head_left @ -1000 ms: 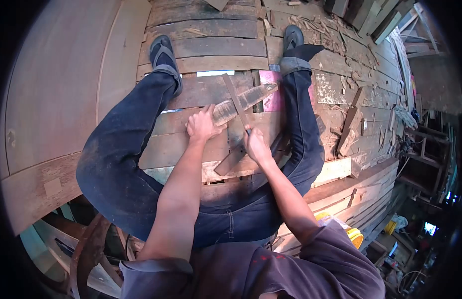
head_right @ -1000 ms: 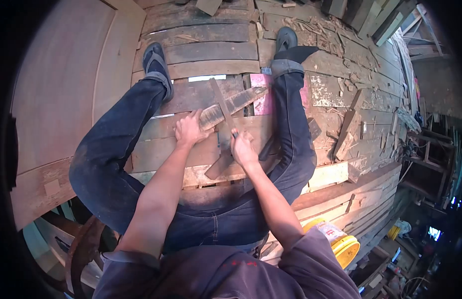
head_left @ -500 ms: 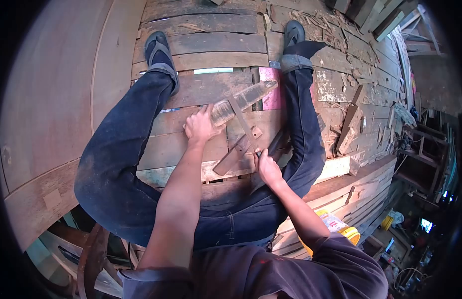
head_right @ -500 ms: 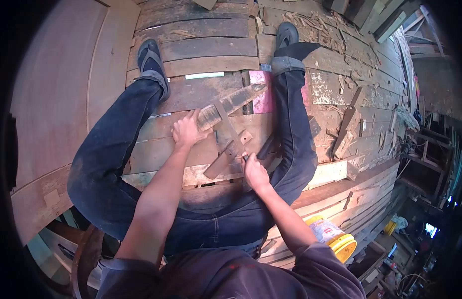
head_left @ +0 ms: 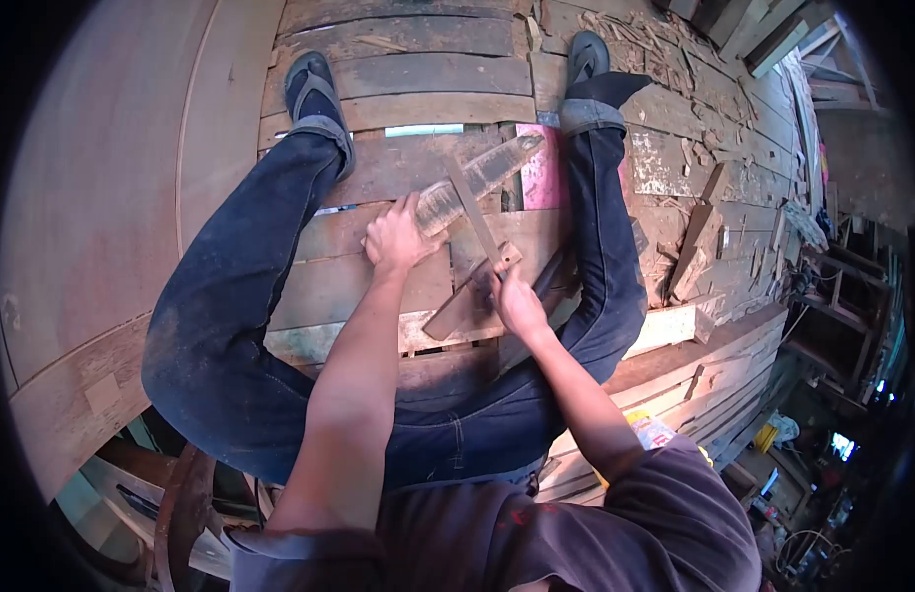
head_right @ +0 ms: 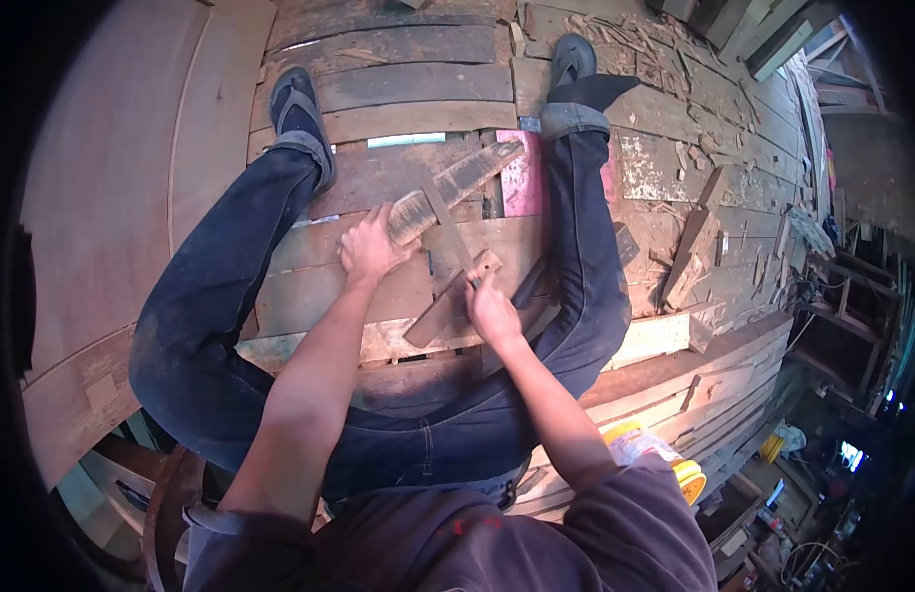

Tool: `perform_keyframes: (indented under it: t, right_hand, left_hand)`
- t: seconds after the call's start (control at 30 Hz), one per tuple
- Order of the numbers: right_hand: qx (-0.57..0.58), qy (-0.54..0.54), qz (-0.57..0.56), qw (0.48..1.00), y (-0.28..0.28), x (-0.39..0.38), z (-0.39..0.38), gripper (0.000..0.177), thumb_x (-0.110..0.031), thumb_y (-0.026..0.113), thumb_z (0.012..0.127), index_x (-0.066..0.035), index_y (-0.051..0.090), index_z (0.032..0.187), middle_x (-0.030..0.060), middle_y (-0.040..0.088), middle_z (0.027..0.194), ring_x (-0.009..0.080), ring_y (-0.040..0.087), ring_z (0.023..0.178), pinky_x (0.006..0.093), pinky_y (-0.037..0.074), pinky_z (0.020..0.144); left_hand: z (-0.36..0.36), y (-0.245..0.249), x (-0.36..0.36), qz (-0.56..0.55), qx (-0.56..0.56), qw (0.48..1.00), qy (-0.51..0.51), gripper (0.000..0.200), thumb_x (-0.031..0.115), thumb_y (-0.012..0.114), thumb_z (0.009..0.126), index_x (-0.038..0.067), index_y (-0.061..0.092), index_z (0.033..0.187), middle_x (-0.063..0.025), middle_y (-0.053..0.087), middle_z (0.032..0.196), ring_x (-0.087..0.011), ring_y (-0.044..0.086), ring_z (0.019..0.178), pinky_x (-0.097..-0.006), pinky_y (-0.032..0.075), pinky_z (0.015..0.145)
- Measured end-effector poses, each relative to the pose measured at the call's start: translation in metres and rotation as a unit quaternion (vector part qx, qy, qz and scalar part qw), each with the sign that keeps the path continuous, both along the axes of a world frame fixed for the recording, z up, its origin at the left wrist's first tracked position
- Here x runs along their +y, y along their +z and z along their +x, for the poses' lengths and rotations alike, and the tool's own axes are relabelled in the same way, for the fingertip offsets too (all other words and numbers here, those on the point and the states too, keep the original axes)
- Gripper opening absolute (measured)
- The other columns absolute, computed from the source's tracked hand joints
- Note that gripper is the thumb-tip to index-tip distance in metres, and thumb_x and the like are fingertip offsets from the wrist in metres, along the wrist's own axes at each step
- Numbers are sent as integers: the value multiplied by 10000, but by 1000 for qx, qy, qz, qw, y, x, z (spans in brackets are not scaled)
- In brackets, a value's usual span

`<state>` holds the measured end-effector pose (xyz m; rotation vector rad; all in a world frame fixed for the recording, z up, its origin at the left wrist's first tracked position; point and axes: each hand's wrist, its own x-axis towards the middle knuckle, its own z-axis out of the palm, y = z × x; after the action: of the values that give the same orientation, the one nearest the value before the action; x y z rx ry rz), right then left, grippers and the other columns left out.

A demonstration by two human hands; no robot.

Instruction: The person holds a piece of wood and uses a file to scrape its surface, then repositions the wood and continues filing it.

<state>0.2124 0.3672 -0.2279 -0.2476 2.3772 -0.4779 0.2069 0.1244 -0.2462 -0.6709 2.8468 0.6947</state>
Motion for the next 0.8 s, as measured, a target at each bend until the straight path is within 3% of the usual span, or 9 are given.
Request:
perform_keyframes:
  t: [0.17, 0.27, 0.37, 0.5, 0.53, 0.6, 0.63, 0.73, 0.8]
  right_hand:
    - [61, -66, -70, 993, -36, -47, -17, 325, -268, 459, 1035, 20, 377, 1159, 356, 629, 765, 558, 613, 818, 630, 471, 724]
    - [-6, -52, -68, 996, 14, -18, -2, 348, -310, 472, 1026, 22, 462, 1131, 348, 655, 879, 532, 637, 903, 591, 507, 734]
    - [8, -72, -48, 996, 27, 4, 11, 299, -239, 537, 989, 39, 506, 1093, 345, 644, 885, 512, 647, 866, 562, 515, 700]
    - [165, -36, -103, 980, 30, 0, 23, 270, -143, 601, 906, 54, 517, 1070, 326, 613, 874, 489, 645, 777, 539, 537, 675]
    - [144, -34, -74, 986, 30, -4, 26, 267, -105, 589, 920, 56, 504, 1115, 336, 631, 928, 483, 649, 864, 519, 521, 693]
    - [27, -33, -7, 999, 31, -21, 23, 333, -157, 543, 958, 58, 449, 1194, 353, 641, 904, 502, 649, 857, 551, 529, 733]
    - [23, -30, 10, 999, 24, -31, 18, 377, -265, 494, 1004, 53, 423, 1194, 350, 653, 841, 525, 647, 826, 583, 519, 753]
    - [96, -76, 32, 992, -4, -61, -3, 395, -345, 461, 1025, 36, 428, 1123, 338, 654, 781, 549, 639, 794, 609, 505, 768]
    - [87, -68, 16, 994, -20, -74, -33, 466, -360, 454, 1027, 63, 408, 1215, 364, 647, 828, 556, 635, 811, 608, 507, 764]
  left_hand:
    - [2, 3, 0, 8, -32, 999, 6, 775, 480, 840, 616, 154, 581, 1269, -76, 684, 1170, -317, 694, 1004, -465, 564, 849]
    - [-6, 6, 0, 12, -58, 998, 9, 782, 489, 840, 618, 145, 572, 1267, -74, 684, 1169, -305, 686, 1028, -456, 557, 873]
    - [-5, 7, 0, 10, -77, 997, 14, 782, 498, 839, 618, 137, 571, 1259, -72, 683, 1169, -297, 682, 1041, -447, 555, 880]
    - [-6, 12, 0, 14, -76, 997, 18, 781, 504, 835, 622, 126, 571, 1253, -76, 680, 1180, -288, 670, 1066, -435, 551, 894]
    - [-5, 10, 0, 8, -58, 998, 20, 768, 503, 839, 617, 133, 576, 1237, -88, 691, 1156, -305, 683, 1032, -447, 558, 873]
    - [-2, 3, 0, -6, -20, 1000, 23, 742, 501, 845, 607, 148, 588, 1207, -112, 713, 1107, -339, 708, 963, -473, 573, 830]
    - [-3, 2, -1, -4, -22, 1000, 21, 749, 504, 846, 605, 149, 586, 1212, -112, 711, 1112, -339, 708, 964, -473, 573, 829]
    - [-4, 1, 0, -1, -26, 1000, 15, 767, 512, 851, 599, 150, 583, 1220, -115, 706, 1124, -339, 707, 968, -472, 574, 827]
    - [-3, 0, -1, -6, -25, 1000, 18, 772, 517, 854, 595, 150, 584, 1219, -118, 705, 1124, -338, 706, 971, -471, 575, 824]
